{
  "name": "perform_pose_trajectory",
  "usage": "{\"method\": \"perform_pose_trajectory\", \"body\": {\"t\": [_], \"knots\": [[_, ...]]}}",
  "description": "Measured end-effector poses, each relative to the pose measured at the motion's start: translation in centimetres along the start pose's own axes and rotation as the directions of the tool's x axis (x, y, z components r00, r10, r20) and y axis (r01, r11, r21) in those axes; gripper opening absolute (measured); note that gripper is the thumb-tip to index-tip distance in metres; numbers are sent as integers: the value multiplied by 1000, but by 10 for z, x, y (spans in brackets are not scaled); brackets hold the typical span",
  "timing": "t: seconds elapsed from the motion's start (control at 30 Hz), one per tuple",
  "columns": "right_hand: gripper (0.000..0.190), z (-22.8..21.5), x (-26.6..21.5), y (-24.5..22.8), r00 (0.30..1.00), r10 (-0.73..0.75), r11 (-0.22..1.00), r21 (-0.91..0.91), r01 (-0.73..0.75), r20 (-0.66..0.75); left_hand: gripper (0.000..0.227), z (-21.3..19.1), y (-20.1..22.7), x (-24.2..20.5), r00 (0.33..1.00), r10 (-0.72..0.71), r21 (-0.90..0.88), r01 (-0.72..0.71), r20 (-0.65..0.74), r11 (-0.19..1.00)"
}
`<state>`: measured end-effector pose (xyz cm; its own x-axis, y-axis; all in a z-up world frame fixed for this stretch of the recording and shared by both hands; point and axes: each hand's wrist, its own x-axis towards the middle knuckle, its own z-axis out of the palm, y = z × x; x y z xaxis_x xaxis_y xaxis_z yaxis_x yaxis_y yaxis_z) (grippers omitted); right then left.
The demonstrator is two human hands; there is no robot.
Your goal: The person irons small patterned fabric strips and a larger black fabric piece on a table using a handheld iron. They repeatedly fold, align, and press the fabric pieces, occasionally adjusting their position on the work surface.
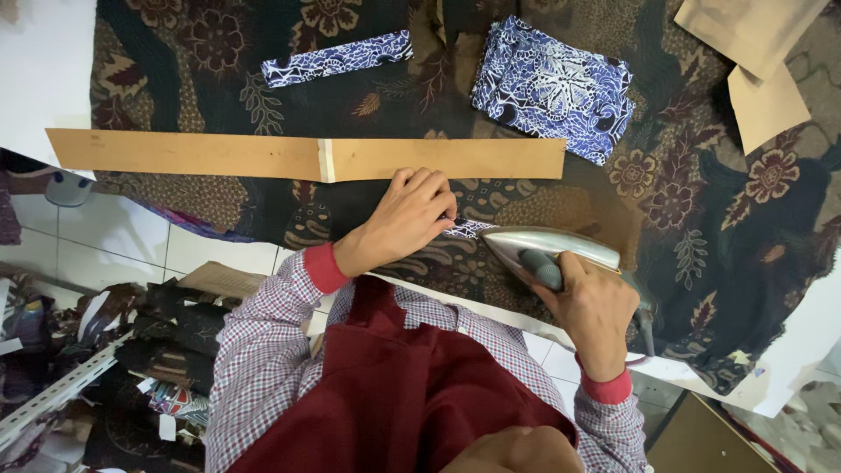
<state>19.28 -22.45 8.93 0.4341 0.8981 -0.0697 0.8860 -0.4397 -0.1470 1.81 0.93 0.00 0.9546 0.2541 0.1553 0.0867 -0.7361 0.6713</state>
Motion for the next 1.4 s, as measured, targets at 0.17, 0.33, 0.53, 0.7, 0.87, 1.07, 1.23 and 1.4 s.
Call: {"method": "perform_pose_trajectory", "body": {"t": [0.17, 0.33, 0.53, 0.7, 0.87, 1.07, 1.23, 1.4], "knots": [[36, 1, 2, -6, 998, -57, 998, 18, 57, 3, 11, 4, -3, 4, 1000, 16, 31, -15, -14, 999], [43, 4, 20, -30, 997, -73, 996, -43, 75, 38, 14, 8, -3, 6, 1000, 16, 115, -13, -25, 993], [42, 11, 43, -59, 995, -68, 995, -64, 72, 66, 17, 4, 9, 5, 985, -2, 64, 13, -171, 998], [43, 17, 39, -50, 998, -34, 994, -102, 39, 44, 21, 4, 20, -6, 948, 130, 11, -132, -292, 991], [47, 18, 19, -10, 990, 120, 976, -189, -104, 74, 21, 20, 14, -12, 971, 185, 137, -165, -149, 977], [48, 25, -11, 45, 940, 332, 924, -226, -308, 76, 14, 35, 9, -6, 970, 156, 273, -101, -185, 957], [36, 15, -37, 119, 842, 376, 853, 500, -151, -386, 19, 40, 11, -1, 970, 146, 354, -69, -196, 933], [39, 61, -28, 154, 479, 726, 339, 864, 374, -492, 25, 51, 6, 5, 983, 95, 321, -39, -160, 946]]}}
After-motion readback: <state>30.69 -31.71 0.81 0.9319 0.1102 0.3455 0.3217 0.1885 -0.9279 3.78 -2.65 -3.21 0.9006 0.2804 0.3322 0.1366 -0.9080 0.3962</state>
